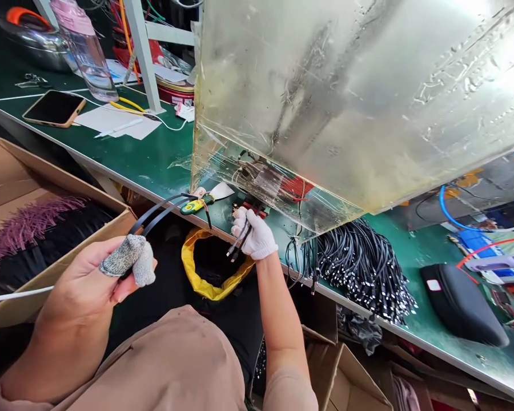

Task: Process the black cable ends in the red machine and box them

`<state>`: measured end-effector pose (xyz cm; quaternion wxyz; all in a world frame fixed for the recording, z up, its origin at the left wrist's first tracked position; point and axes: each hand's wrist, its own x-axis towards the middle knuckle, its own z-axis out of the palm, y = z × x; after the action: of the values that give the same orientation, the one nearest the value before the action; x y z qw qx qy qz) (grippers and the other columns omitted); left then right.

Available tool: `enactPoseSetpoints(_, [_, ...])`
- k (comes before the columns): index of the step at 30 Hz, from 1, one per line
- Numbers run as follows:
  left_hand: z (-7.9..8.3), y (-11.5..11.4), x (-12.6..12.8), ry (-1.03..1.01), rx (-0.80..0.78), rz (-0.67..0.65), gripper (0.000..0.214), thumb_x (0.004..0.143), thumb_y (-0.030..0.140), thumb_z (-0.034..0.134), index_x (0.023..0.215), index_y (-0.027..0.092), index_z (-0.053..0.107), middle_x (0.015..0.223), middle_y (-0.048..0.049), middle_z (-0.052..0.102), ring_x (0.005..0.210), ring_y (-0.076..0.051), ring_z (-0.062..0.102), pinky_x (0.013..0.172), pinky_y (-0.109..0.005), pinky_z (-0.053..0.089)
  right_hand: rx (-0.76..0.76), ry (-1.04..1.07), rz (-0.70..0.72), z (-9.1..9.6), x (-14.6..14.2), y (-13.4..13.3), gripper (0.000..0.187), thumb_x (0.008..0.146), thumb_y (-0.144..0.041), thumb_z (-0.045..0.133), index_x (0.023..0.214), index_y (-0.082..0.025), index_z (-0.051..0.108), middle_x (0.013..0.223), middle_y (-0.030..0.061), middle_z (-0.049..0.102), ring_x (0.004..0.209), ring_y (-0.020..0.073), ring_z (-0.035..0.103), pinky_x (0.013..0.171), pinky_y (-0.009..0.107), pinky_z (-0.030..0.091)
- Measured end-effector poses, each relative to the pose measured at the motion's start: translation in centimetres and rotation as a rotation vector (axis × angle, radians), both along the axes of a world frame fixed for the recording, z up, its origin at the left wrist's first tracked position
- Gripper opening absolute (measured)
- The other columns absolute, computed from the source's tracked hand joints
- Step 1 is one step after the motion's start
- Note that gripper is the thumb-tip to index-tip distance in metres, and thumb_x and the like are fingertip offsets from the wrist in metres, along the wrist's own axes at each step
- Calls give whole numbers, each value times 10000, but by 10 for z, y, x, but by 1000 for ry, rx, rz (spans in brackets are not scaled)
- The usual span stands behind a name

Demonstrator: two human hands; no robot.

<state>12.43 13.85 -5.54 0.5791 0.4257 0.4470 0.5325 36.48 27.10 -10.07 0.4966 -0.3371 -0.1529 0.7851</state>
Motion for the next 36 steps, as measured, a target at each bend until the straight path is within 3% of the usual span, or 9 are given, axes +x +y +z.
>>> enactPoseSetpoints(6, [17,-8,5,47,-149,110,644,619,828,740,581,190,655,338,38,446,342,-49,318,385,-197,228,-90,23,-50,7,2,9,243,1072,-204,374,1008,-163,605,687,-20,661,512,78,593,497,172,560])
enactPoseSetpoints(11, [17,-12,5,28,-162,125,600,625,804,756,582,216,644,328,35,449,352,-74,315,381,-221,220,-178,-17,-64,16,3,11,284,1094,-240,324,1057,-166,596,681,-16,709,483,89,618,471,182,570])
enactPoseSetpoints(20, [-3,-18,-23,5,-6,-142,434,814,572,744,573,225,645,367,-4,519,370,-114,422,394,-238,311,-187,-13,-36,12,10,19,210,1059,-200,426,1025,-189,632,710,-21,730,495,79,623,504,161,568])
enactPoseSetpoints(24, [4,-25,-24,19,-25,-186,459,824,556,733,509,239,631,360,-20,526,356,-124,433,391,-254,301,-64,-11,61,-1,16,4,195,1060,-310,491,1072,-187,641,759,-18,718,573,77,648,553,160,574])
enactPoseSetpoints(28, [4,-29,-11,7,-79,-286,529,848,688,621,574,241,698,324,-7,466,325,-114,346,384,-265,277,9,-72,413,-37,13,-45,576,954,-682,527,1166,-155,622,830,64,733,653,170,713,598,318,617])
enactPoseSetpoints(31, [-18,-27,3,38,-139,-467,527,850,671,605,594,217,676,327,19,443,301,-102,315,355,-248,261,-13,-6,603,-69,2,-81,825,846,-845,498,1224,-120,605,980,168,747,832,281,758,700,463,626])
enactPoseSetpoints(34, [-61,-29,14,172,-336,-556,484,836,636,602,625,201,623,369,40,451,326,-96,305,346,-220,229,-36,79,435,-99,-12,-95,671,937,-749,464,1268,-178,585,1159,147,716,1006,262,727,851,489,603])
enactPoseSetpoints(36, [-94,-34,19,248,-429,-607,499,843,657,566,668,191,608,384,48,444,335,-93,287,352,-214,216,-73,57,275,-117,-20,-93,464,1009,-604,469,1205,-201,590,1080,77,714,951,193,709,887,434,592])
